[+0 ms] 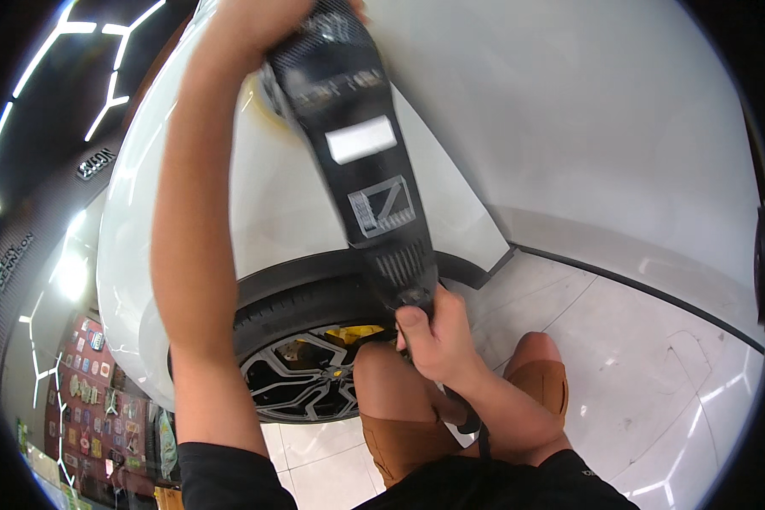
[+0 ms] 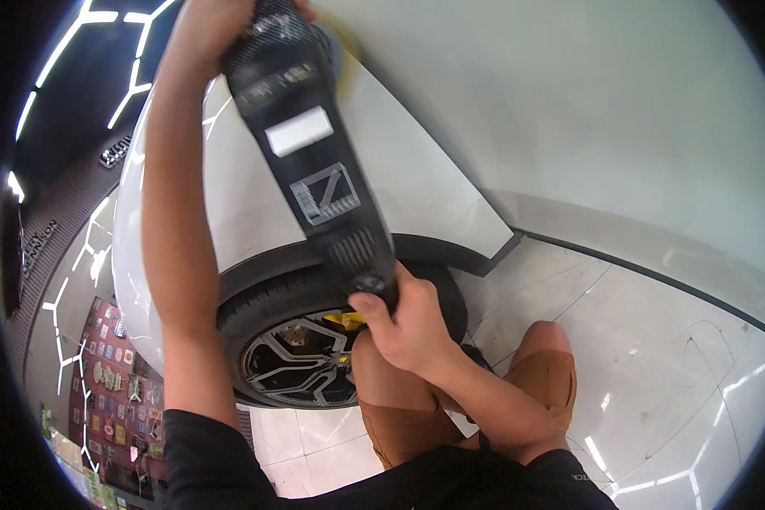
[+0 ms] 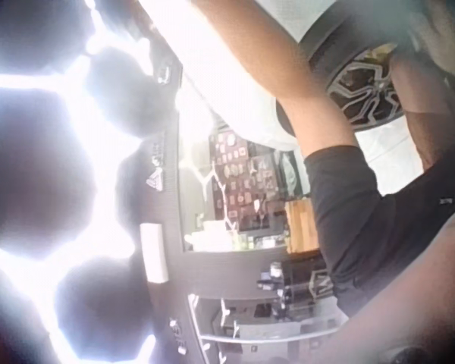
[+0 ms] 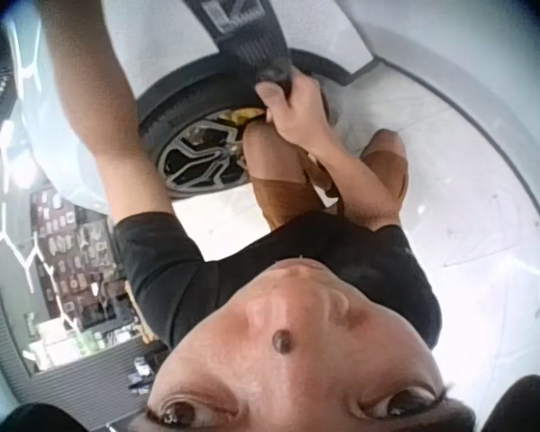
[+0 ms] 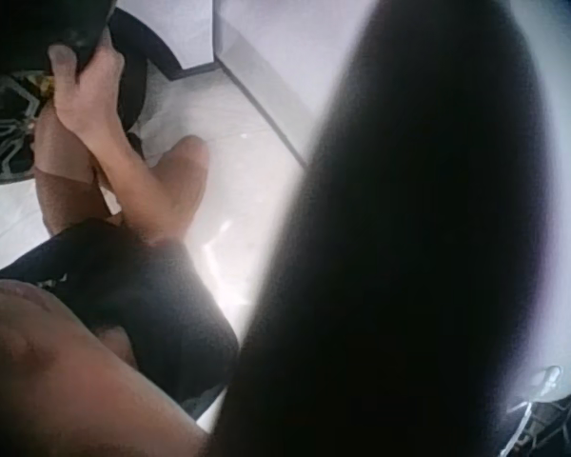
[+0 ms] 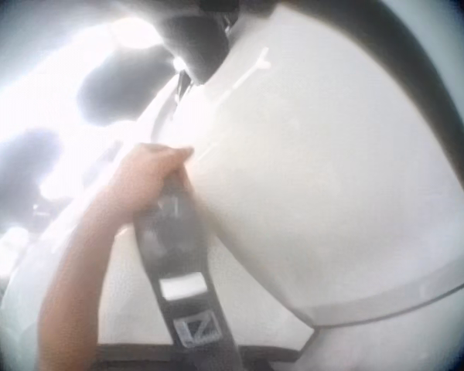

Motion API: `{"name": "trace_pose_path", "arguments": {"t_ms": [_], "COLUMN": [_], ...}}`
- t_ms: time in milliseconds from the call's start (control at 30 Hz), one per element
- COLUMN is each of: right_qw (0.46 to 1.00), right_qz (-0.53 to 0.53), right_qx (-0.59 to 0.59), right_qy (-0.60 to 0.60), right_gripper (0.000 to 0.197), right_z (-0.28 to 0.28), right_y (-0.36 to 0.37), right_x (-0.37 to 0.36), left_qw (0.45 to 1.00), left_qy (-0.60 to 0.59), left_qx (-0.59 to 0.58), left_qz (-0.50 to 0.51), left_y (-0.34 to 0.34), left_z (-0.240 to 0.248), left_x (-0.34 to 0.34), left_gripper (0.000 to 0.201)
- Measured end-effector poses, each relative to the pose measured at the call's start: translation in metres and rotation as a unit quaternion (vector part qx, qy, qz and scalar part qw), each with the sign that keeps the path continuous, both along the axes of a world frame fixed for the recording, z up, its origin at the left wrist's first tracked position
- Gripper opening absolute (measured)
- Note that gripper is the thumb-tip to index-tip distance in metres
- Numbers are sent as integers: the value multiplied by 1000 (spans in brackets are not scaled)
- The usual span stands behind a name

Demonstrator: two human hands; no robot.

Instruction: The person uses a rotary polisher with a yellow pad to buff the front bumper and hood of a white car. They apply polishing compound to the pad and continue polishing the front fender and bumper area.

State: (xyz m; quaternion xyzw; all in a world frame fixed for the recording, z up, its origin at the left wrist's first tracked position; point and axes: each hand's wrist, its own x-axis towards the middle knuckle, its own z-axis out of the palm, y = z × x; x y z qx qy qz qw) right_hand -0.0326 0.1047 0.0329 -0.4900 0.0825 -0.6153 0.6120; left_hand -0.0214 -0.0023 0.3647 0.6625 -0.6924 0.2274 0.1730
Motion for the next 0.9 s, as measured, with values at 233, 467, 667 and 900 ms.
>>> {"name": "trace_pose_path", "arguments": {"t_ms": [233, 467, 667, 900], "right_qw": [996, 989, 995, 999], "right_qz": [2, 50, -27, 30], "right_qx": [-42, -114, -82, -43], "right_qy": [73, 74, 40, -1], "right_gripper": [49, 54, 41, 36], "right_z": [117, 158, 97, -45], "right_y": [-22, -24, -13, -7], "right_x": [-30, -43, -29, 29], "left_qw": [991, 976, 990, 984], "left_qy": [-14, 125, 7, -169], "left_qx": [-106, -155, -133, 6], "left_qz": [-84, -91, -44, -64], "left_y": [-6, 22, 8, -14], "left_z": [77, 81, 62, -21], "left_x": [85, 132, 95, 36], "left_gripper": [34, 33, 33, 25]}}
